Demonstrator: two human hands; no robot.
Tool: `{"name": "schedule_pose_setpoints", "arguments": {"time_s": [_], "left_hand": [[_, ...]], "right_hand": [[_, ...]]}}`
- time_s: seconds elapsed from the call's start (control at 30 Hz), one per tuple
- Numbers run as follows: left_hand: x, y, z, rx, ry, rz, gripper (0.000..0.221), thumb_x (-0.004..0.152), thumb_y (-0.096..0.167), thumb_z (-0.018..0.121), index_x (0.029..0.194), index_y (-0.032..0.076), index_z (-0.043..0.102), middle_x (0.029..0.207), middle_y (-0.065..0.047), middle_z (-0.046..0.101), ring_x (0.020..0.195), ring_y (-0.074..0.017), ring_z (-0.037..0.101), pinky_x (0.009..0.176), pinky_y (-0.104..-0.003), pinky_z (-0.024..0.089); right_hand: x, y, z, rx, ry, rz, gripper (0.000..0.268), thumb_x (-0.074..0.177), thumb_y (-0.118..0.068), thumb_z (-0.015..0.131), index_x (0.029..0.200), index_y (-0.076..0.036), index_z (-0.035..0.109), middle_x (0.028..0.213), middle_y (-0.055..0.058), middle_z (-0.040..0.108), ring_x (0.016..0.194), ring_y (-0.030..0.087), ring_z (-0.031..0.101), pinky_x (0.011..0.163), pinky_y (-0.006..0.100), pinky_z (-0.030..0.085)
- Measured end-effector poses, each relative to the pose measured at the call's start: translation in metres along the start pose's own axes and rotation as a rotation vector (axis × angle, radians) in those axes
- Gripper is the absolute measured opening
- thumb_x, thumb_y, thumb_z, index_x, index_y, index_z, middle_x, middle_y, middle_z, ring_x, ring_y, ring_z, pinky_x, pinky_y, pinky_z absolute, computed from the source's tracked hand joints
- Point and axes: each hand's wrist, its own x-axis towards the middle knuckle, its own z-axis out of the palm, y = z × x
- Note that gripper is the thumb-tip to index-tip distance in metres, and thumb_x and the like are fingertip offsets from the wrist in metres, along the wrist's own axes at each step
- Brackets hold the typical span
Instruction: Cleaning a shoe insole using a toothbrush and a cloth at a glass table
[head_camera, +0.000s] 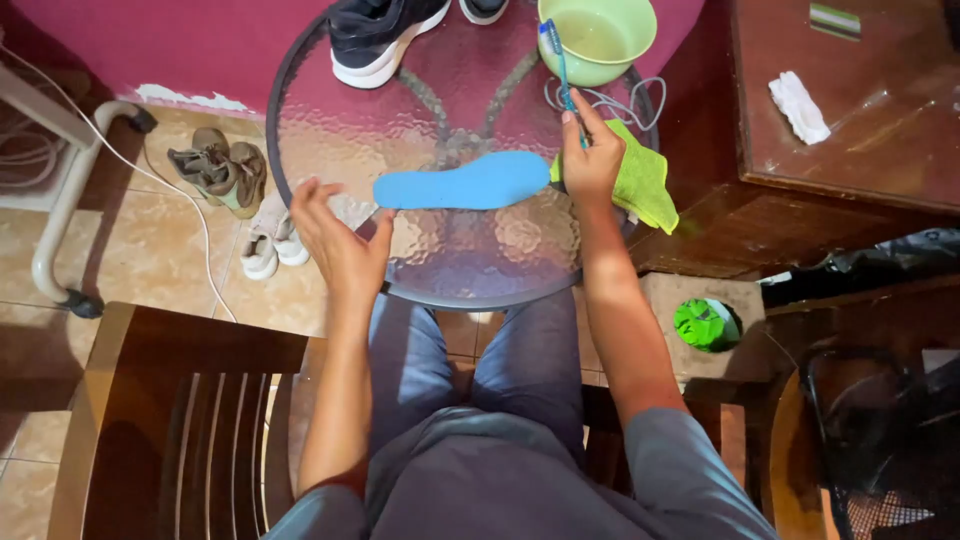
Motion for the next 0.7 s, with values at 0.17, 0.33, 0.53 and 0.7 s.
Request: {"name": "schedule_pose_setpoints", "arguments": {"time_s": [0.17, 0.33, 0.53, 0.7], "left_hand": [[0.0, 0.001, -0.005, 0.053, -0.448, 0.191, 0.053, 0.095, 0.053, 0.064, 0.128, 0.011, 0.063, 0.15, -0.017, 0.045, 0.144, -0.038, 0.034, 0.112, -0.059, 0.022], [-0.016, -0.012, 0.017, 0.266, -0.648, 0.182, 0.08, 0.092, 0.072, 0.05, 0.146, 0.013, 0.054, 0.163, -0.011, 0.039, 0.153, -0.0324, 0.026, 0.118, -0.063, 0.017], [-0.045, 0.003, 0.008, 0.4, -0.477, 0.172, 0.072, 0.09, 0.075, 0.057, 0.133, 0.019, 0.068, 0.144, -0.01, 0.059, 0.135, -0.0319, 0.05, 0.103, -0.057, 0.031], [-0.06, 0.0, 0.009, 0.303, -0.423, 0.15, 0.079, 0.09, 0.069, 0.062, 0.143, 0.011, 0.057, 0.153, -0.012, 0.052, 0.137, -0.0318, 0.046, 0.101, -0.058, 0.031]], "right_hand": [[-0.001, -0.006, 0.0, -0.01, -0.048, -0.027, 0.028, 0.103, -0.014, 0.065, 0.13, -0.006, 0.071, 0.124, 0.013, 0.074, 0.107, 0.014, 0.072, 0.089, 0.029, 0.057], [-0.003, -0.006, 0.002, -0.042, -0.07, -0.034, 0.028, 0.106, -0.015, 0.063, 0.132, -0.009, 0.072, 0.093, -0.002, 0.075, 0.068, 0.006, 0.046, 0.062, 0.029, 0.044], [-0.011, -0.019, 0.008, -0.083, -0.168, -0.112, 0.027, 0.101, -0.009, 0.065, 0.126, -0.013, 0.076, 0.117, 0.014, 0.076, 0.112, 0.029, 0.07, 0.095, 0.042, 0.056], [-0.066, -0.03, 0.02, -0.268, -0.555, -0.329, 0.013, 0.085, -0.015, 0.079, 0.094, -0.024, 0.081, 0.088, 0.001, 0.079, 0.088, 0.023, 0.076, 0.08, 0.037, 0.06]]}}
